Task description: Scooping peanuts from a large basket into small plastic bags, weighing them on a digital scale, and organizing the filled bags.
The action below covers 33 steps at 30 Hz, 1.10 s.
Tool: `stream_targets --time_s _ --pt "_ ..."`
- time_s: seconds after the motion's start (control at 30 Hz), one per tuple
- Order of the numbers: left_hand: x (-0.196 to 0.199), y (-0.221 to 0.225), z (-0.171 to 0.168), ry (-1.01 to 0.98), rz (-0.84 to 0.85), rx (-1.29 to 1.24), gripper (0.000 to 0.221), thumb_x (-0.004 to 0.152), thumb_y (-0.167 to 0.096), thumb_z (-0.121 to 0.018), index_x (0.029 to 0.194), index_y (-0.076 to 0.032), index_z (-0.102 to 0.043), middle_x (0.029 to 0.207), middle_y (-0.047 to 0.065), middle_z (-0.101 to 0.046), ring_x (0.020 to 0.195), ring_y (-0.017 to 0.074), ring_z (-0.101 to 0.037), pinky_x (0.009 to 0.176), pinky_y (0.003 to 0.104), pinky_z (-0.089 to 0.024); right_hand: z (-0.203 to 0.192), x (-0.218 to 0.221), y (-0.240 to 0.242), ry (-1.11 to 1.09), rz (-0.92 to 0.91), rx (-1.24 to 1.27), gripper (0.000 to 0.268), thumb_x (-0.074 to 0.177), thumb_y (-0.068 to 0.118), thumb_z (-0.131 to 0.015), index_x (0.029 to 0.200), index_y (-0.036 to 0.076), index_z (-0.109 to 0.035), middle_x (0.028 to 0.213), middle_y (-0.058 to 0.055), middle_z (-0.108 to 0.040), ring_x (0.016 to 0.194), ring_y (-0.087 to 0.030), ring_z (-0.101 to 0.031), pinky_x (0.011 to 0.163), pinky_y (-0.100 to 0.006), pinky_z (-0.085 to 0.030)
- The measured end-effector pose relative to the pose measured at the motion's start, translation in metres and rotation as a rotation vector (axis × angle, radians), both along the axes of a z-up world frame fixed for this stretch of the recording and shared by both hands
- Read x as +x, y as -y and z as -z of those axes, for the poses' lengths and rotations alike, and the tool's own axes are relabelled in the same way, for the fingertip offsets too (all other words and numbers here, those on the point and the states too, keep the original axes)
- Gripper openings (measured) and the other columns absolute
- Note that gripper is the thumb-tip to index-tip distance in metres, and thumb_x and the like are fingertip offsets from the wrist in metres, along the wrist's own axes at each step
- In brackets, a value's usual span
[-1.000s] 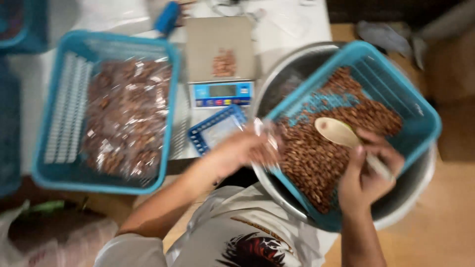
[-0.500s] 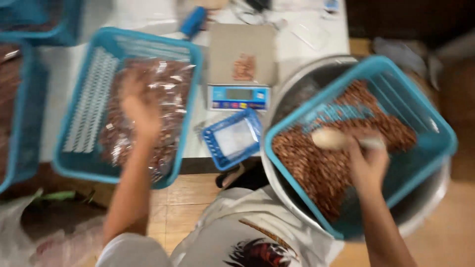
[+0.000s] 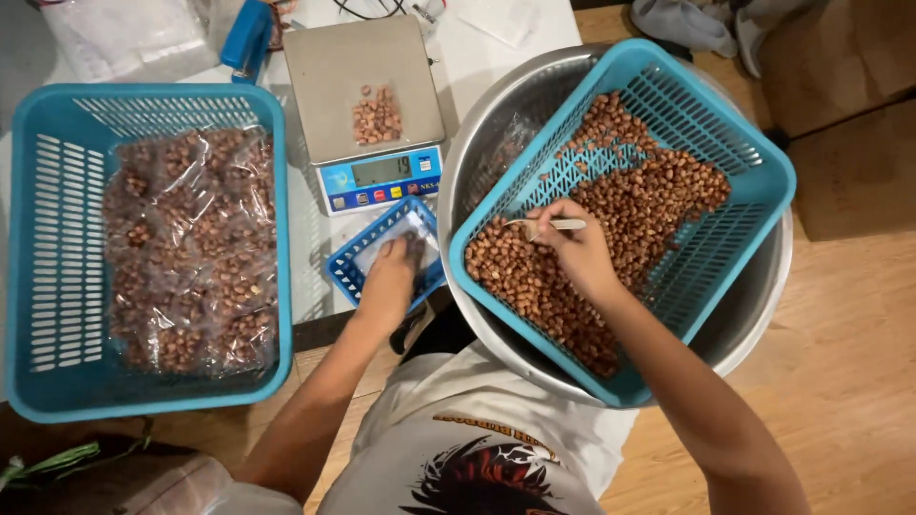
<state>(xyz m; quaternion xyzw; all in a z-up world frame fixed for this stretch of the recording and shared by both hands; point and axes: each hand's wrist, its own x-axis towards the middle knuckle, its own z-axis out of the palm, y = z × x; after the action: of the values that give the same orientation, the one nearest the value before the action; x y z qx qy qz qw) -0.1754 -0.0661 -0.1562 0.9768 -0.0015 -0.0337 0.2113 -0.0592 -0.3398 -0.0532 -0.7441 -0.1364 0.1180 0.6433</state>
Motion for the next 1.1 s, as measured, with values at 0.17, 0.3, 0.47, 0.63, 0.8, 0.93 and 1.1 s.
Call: stream_targets --time_s 0.17,0.3,0.47,0.63,0.8,0.93,1.1 --pt "-0.005 -0.001 0.005 0.037 -0.119 -0.227 0.011 0.077 -0.022 -0.078 0.086 -0.023 -0.073 0.086 -0.006 -0.069 0.092 0.0213 -0.07 0.081 0.035 -0.056 0.003 -0.006 0.012 -0.361 0.071 0.115 0.015 0.091 -0.003 -0.069 0.103 0.003 -0.061 0.098 -0.017 -0.07 0.079 -0.018 -0.07 0.064 -0.031 -0.064" --pt "0.007 -0.016 -0.021 0.093 -0.449 -0.81 0.017 0.095 -0.01 -0.067 0.098 -0.026 -0.072 0.088 -0.003 -0.077 0.091 0.0191 -0.074 0.084 0.032 -0.055 -0.019 -0.018 0.018 -0.49 0.148 0.254 0.022 0.091 -0.003 -0.068 0.108 0.002 -0.056 0.102 -0.023 -0.07 0.083 -0.028 -0.074 0.069 -0.039 -0.065" --pt "0.026 0.041 -0.135 0.322 -0.529 -1.67 0.015 0.083 -0.006 -0.083 0.096 -0.003 -0.075 0.088 0.012 -0.078 0.084 0.0154 -0.074 0.083 0.028 -0.059 -0.066 -0.026 0.019 -0.29 0.313 0.244 0.026 0.093 -0.003 -0.069 0.113 0.002 -0.054 0.103 -0.016 -0.066 0.082 -0.023 -0.073 0.063 -0.031 -0.066" --pt "0.028 0.083 -0.142 0.167 -0.207 -1.559 0.036 0.08 -0.005 -0.087 0.114 -0.003 -0.075 0.103 0.016 -0.079 0.096 0.0206 -0.076 0.089 0.034 -0.06 -0.117 -0.02 0.037 0.152 0.343 0.206 0.025 0.104 0.0 -0.063 0.121 0.006 -0.046 0.107 -0.018 -0.067 0.084 -0.018 -0.072 0.068 -0.02 -0.06" --pt "0.034 0.112 -0.143 0.105 -0.035 -1.6 0.05 0.077 -0.003 -0.089 0.124 -0.001 -0.072 0.109 0.019 -0.077 0.102 0.0229 -0.075 0.094 0.035 -0.059 -0.135 -0.032 0.037 0.521 0.167 -0.035 0.028 0.103 -0.001 -0.066 0.114 -0.001 -0.041 0.104 -0.028 -0.072 0.09 -0.035 -0.075 0.077 -0.034 -0.057" --pt "0.041 0.126 -0.137 -0.008 -0.041 -1.648 0.05 0.081 -0.006 -0.088 0.128 -0.001 -0.071 0.115 0.018 -0.075 0.106 0.0212 -0.072 0.092 0.037 -0.059 -0.131 -0.039 0.036 0.701 0.142 -0.218 0.018 0.098 -0.008 -0.069 0.105 -0.002 -0.054 0.099 -0.023 -0.076 0.07 -0.028 -0.072 0.055 -0.028 -0.052" --pt "0.039 0.133 -0.139 -0.093 -0.062 -1.676 0.048 0.086 -0.013 -0.086 0.128 0.004 -0.069 0.116 0.02 -0.074 0.107 0.0214 -0.069 0.094 0.041 -0.058 -0.121 -0.03 0.046 0.499 0.208 -0.079 0.017 0.106 -0.003 -0.058 0.114 0.003 -0.044 0.106 -0.021 -0.073 0.07 -0.014 -0.063 0.055 -0.023 -0.047"
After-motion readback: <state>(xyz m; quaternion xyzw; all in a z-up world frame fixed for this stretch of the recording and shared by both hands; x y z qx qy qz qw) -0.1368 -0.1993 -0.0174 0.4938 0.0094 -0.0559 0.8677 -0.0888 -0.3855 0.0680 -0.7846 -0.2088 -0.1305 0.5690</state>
